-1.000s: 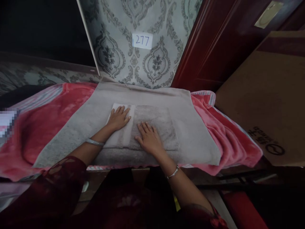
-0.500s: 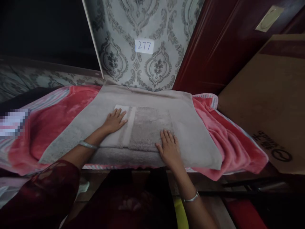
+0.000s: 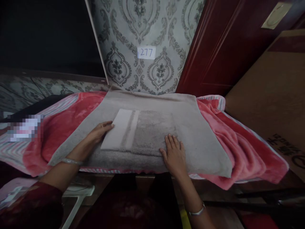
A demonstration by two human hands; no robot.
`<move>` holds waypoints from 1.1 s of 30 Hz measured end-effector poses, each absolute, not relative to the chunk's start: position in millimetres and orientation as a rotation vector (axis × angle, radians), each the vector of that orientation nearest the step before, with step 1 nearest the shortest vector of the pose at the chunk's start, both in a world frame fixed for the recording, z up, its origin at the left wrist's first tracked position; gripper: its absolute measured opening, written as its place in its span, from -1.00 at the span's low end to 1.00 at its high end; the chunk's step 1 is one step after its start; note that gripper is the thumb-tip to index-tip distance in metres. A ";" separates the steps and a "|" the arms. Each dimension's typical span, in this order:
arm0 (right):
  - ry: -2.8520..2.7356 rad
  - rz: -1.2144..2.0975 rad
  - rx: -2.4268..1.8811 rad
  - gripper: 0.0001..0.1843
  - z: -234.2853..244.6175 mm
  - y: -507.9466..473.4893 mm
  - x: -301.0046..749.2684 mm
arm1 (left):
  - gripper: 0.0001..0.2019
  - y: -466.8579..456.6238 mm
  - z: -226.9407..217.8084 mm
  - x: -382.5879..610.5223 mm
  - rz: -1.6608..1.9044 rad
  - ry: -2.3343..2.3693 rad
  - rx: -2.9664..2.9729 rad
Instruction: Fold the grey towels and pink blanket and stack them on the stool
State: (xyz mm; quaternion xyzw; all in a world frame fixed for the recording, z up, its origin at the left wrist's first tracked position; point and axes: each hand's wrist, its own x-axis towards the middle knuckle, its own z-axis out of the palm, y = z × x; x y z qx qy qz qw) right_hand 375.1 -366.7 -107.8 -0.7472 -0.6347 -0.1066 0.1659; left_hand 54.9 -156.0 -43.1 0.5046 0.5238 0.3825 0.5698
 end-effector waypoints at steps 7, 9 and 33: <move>-1.785 -0.230 -2.171 -0.33 -100.5 -369.4 376.9 | -0.37 -166.2 -36.7 56.7 0.728 1.499 1.735; -1.753 -0.198 -2.195 -0.34 -89.7 -367.6 370.0 | -0.33 -175.7 -32.7 60.8 0.729 1.638 2.051; -2.039 -0.048 -1.777 -0.48 -60.1 -361.6 355.2 | -0.48 -213.7 -36.2 102.3 0.210 1.322 2.747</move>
